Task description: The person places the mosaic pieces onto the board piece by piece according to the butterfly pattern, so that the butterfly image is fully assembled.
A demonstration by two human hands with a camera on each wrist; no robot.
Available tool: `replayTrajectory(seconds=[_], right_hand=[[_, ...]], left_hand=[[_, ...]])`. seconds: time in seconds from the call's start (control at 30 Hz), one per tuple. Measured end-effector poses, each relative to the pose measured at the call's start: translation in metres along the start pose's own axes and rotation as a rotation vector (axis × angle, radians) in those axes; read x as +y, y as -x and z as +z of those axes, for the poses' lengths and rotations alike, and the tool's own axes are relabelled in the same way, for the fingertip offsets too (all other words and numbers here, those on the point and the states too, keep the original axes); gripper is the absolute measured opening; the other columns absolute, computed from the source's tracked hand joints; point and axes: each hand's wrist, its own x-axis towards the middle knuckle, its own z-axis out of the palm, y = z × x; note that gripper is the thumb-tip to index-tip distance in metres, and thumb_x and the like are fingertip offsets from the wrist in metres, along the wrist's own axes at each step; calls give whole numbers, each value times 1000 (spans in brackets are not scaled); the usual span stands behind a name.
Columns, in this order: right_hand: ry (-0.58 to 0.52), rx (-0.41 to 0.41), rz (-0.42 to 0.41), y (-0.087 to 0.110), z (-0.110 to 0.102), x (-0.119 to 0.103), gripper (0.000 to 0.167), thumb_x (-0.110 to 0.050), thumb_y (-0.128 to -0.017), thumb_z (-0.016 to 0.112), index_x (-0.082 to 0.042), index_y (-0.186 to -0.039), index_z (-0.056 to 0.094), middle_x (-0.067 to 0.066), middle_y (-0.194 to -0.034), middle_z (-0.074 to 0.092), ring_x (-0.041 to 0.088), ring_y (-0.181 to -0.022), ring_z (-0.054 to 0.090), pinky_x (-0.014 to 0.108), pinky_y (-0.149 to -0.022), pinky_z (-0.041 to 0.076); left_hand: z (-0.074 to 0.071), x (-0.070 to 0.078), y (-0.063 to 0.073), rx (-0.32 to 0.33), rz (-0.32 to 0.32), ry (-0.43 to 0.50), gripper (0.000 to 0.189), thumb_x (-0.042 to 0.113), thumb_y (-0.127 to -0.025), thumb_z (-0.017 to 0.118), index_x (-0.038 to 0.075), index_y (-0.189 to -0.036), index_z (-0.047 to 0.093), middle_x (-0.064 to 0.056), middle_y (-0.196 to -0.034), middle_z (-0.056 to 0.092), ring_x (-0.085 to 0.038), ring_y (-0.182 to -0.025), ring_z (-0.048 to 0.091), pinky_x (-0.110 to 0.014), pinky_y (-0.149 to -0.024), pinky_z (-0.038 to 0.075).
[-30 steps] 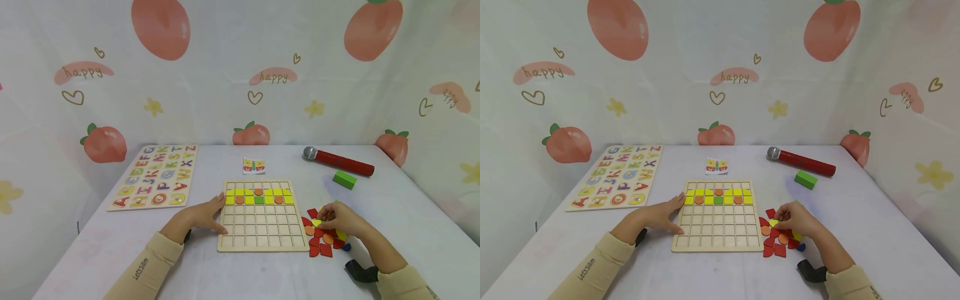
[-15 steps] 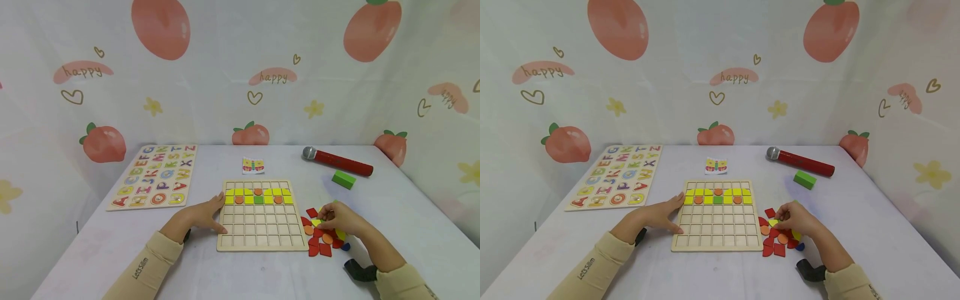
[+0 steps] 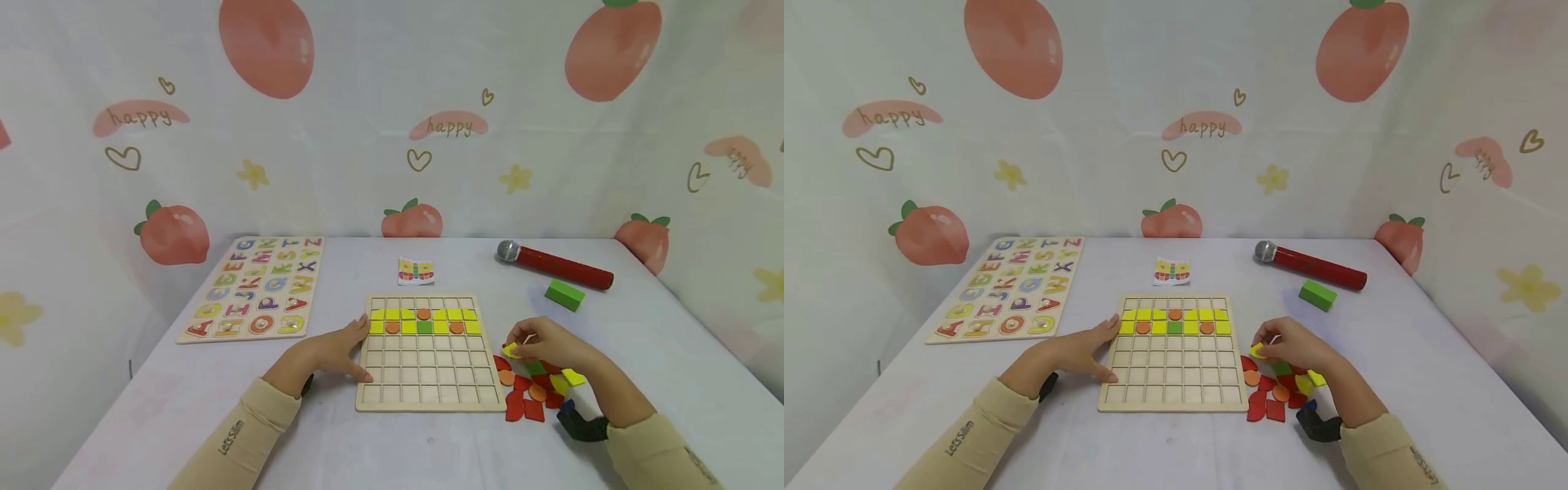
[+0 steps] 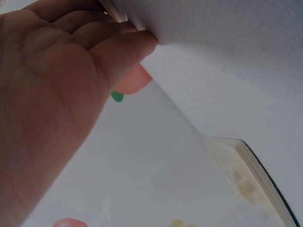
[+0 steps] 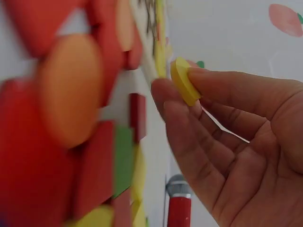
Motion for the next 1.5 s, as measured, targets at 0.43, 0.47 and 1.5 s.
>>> replayTrajectory(seconds=[0.43,0.47,1.5], right_hand=[[-95,-34,22,-45,4,-17,16,-12,-85,67,2,-90,61,3,-76,60,14,-67,56,25,-66,53],[-101,-37,21,-48,5,-18,16,-12,-85,66,2,-89,61,3,-75,61,13,-67,57,25,-67,54],[44,74,97,-39,2,-12,18,-17,-82,71,-2,-92,67,5,-86,64,15,-76,54,25,-69,51]], left_hand=[[1,1,-1,-4,14,4,107,42,-71,78,8,-150,14,-5,-158,4,-24,-146,7,-42,-118,15],[1,1,-1,-3,15,5,107,42,-71,78,8,-150,14,-6,-158,4,-24,-146,7,-43,-118,15],[-1,2,1,1,-2,3,107,41,-71,79,8,-150,14,-5,-159,4,-23,-146,7,-42,-118,16]])
